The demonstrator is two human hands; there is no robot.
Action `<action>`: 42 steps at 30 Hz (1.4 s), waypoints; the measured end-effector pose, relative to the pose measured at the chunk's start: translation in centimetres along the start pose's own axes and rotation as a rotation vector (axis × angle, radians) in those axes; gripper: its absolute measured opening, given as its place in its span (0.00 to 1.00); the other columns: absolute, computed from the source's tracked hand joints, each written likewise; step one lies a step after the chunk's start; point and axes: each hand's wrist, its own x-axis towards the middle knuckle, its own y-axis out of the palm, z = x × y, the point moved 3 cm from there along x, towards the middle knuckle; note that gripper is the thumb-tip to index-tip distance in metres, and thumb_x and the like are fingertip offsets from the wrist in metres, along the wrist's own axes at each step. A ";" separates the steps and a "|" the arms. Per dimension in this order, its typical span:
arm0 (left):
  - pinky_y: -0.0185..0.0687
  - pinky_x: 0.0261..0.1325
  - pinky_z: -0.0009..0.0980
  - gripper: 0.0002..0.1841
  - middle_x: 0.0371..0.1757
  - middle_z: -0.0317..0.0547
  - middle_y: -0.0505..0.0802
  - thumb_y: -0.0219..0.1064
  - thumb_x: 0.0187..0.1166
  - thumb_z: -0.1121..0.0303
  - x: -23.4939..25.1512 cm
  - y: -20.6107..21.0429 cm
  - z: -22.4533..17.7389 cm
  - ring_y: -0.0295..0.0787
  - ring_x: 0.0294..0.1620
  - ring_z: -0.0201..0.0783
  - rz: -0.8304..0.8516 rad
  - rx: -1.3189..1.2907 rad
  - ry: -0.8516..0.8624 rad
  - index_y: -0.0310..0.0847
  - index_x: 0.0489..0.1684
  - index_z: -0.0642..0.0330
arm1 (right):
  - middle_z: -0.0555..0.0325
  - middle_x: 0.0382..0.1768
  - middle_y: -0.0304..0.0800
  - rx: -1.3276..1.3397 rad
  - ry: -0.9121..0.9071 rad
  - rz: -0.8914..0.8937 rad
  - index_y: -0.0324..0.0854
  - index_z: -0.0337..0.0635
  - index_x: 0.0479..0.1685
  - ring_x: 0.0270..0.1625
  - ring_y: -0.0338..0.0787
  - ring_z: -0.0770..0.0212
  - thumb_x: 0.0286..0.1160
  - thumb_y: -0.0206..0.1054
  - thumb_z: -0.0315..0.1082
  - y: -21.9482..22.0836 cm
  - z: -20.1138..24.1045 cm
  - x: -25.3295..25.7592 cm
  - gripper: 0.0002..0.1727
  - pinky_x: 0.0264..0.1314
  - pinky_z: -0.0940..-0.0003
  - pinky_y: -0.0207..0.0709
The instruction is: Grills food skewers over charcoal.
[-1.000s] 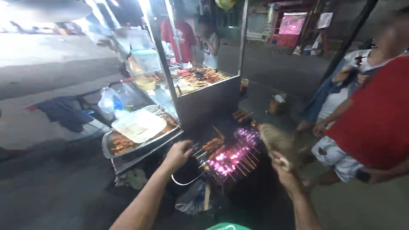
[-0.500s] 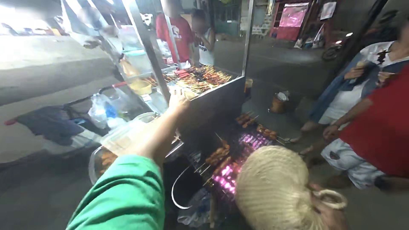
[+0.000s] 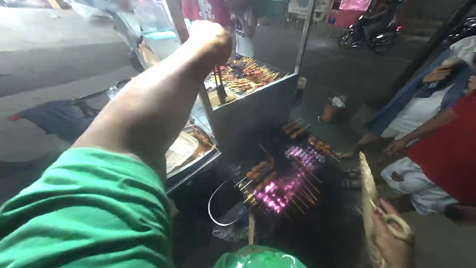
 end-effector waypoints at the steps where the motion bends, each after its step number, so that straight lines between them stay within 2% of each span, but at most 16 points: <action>1: 0.75 0.47 0.74 0.08 0.44 0.71 0.89 0.71 0.70 0.72 -0.4 -1.0 0.0 0.86 0.52 0.73 -0.030 -0.055 0.030 0.83 0.33 0.72 | 0.33 0.71 0.83 0.002 -0.046 0.031 0.76 0.21 0.72 0.72 0.84 0.66 0.77 0.65 0.27 0.3 -0.4 0.1 0.26 0.76 0.74 0.75; 4: 0.76 0.45 0.74 0.12 0.42 0.70 0.89 0.76 0.67 0.67 -2.3 -0.9 -0.7 0.87 0.51 0.72 -0.095 -0.219 0.085 0.83 0.28 0.69 | 0.52 0.66 0.90 0.194 -0.054 0.127 0.78 0.25 0.72 0.64 0.88 0.78 0.77 0.66 0.26 1.5 -0.9 -0.4 0.24 0.70 0.80 0.81; 7: 0.77 0.53 0.69 0.15 0.43 0.66 0.91 0.70 0.73 0.61 -3.6 3.2 -1.2 0.88 0.52 0.66 -0.240 -0.522 0.119 0.86 0.37 0.68 | 0.57 0.62 0.91 0.306 0.009 0.111 0.76 0.25 0.71 0.59 0.89 0.80 0.75 0.65 0.22 1.3 -0.7 -0.1 0.24 0.65 0.82 0.84; 8: 0.76 0.59 0.66 0.16 0.47 0.64 0.91 0.70 0.75 0.60 -3.9 4.8 -1.5 0.87 0.55 0.63 -0.261 -0.661 0.087 0.86 0.44 0.68 | 0.53 0.65 0.89 0.217 -0.012 0.074 0.76 0.24 0.73 0.63 0.88 0.78 0.76 0.66 0.25 0.9 -1.0 0.2 0.25 0.68 0.81 0.81; 10: 0.74 0.68 0.63 0.20 0.55 0.65 0.90 0.70 0.76 0.60 -4.7 7.3 -2.3 0.86 0.62 0.61 -0.282 -0.798 0.010 0.83 0.56 0.69 | 0.35 0.72 0.83 0.002 -0.130 0.004 0.76 0.23 0.75 0.74 0.84 0.60 0.79 0.66 0.31 0.6 -1.3 0.7 0.27 0.79 0.69 0.75; 11: 0.73 0.69 0.63 0.20 0.57 0.68 0.89 0.69 0.76 0.63 -5.1 8.1 -2.8 0.85 0.63 0.64 -0.293 -0.763 0.006 0.80 0.59 0.71 | 0.32 0.70 0.83 -0.030 -0.204 -0.002 0.78 0.22 0.73 0.72 0.85 0.57 0.79 0.66 0.32 0.9 -1.1 0.8 0.26 0.77 0.67 0.76; 13: 0.73 0.69 0.66 0.21 0.59 0.74 0.85 0.68 0.75 0.70 -5.7 9.4 -3.8 0.82 0.65 0.71 -0.260 -0.616 0.056 0.76 0.62 0.75 | 0.45 0.66 0.88 0.130 -0.238 0.105 0.80 0.24 0.68 0.67 0.87 0.70 0.77 0.67 0.29 1.7 0.0 0.4 0.23 0.72 0.77 0.79; 16: 0.72 0.69 0.69 0.22 0.65 0.78 0.83 0.63 0.76 0.76 -6.7 10.1 -4.1 0.80 0.69 0.75 -0.279 -0.520 0.179 0.72 0.68 0.75 | 0.59 0.58 0.94 0.443 -0.085 0.244 0.81 0.26 0.64 0.59 0.91 0.75 0.75 0.65 0.22 1.7 0.9 0.6 0.18 0.67 0.75 0.85; 18: 0.74 0.68 0.69 0.19 0.65 0.76 0.84 0.58 0.81 0.74 -8.2 9.5 -4.1 0.82 0.66 0.72 -0.334 -0.527 0.235 0.73 0.67 0.74 | 0.50 0.60 0.91 0.279 -0.062 0.091 0.78 0.23 0.67 0.61 0.89 0.71 0.77 0.66 0.26 0.7 -0.9 1.7 0.21 0.69 0.75 0.83; 20: 0.75 0.62 0.69 0.16 0.60 0.77 0.84 0.54 0.85 0.70 -10.2 9.1 -4.5 0.84 0.60 0.73 -0.425 -0.497 0.279 0.75 0.57 0.77 | 0.34 0.69 0.84 0.047 -0.066 -0.034 0.75 0.22 0.74 0.70 0.86 0.58 0.80 0.66 0.30 0.2 -3.0 2.1 0.26 0.76 0.66 0.78; 25: 0.71 0.63 0.74 0.22 0.56 0.82 0.86 0.49 0.88 0.63 -13.4 11.2 -3.9 0.83 0.61 0.80 -0.392 -0.472 0.172 0.78 0.56 0.78 | 0.52 0.58 0.92 0.377 0.146 0.370 0.82 0.32 0.68 0.57 0.91 0.69 0.78 0.65 0.24 2.7 -4.0 0.7 0.19 0.64 0.69 0.86; 29: 0.76 0.65 0.64 0.19 0.55 0.77 0.88 0.51 0.90 0.66 -18.3 10.7 -4.7 0.86 0.59 0.73 -0.504 -0.533 0.204 0.81 0.59 0.76 | 0.40 0.71 0.85 0.024 0.002 0.080 0.78 0.31 0.75 0.72 0.86 0.57 0.82 0.65 0.32 0.2 -6.6 2.3 0.24 0.76 0.62 0.79; 32: 0.83 0.55 0.59 0.18 0.52 0.76 0.89 0.52 0.90 0.69 -24.8 10.5 -8.0 0.89 0.50 0.67 -0.553 -0.666 0.282 0.81 0.60 0.77 | 0.39 0.71 0.84 -0.014 -0.042 0.048 0.80 0.33 0.74 0.72 0.85 0.55 0.79 0.68 0.31 -0.7 -6.9 2.9 0.25 0.76 0.60 0.78; 37: 0.89 0.55 0.46 0.11 0.48 0.62 0.93 0.61 0.80 0.77 -30.4 20.2 -16.8 0.93 0.47 0.49 -0.399 -1.000 0.449 0.85 0.52 0.74 | 0.41 0.71 0.85 0.043 0.181 0.136 0.75 0.34 0.79 0.69 0.86 0.59 0.82 0.67 0.32 -0.7 -6.2 1.8 0.26 0.74 0.63 0.79; 40: 0.90 0.58 0.45 0.12 0.50 0.59 0.94 0.61 0.79 0.77 -31.8 26.7 -21.3 0.94 0.51 0.49 -0.214 -1.046 0.499 0.88 0.51 0.70 | 0.38 0.72 0.83 0.008 0.150 0.165 0.76 0.34 0.79 0.70 0.85 0.56 0.82 0.66 0.31 -0.9 -6.7 1.8 0.26 0.75 0.61 0.78; 42: 0.88 0.61 0.45 0.12 0.52 0.60 0.94 0.60 0.80 0.77 -32.8 26.9 -22.1 0.94 0.54 0.50 -0.162 -1.036 0.512 0.88 0.52 0.71 | 0.38 0.74 0.81 0.008 0.162 0.185 0.75 0.33 0.79 0.73 0.83 0.54 0.82 0.66 0.30 -1.3 -6.6 2.0 0.26 0.77 0.61 0.76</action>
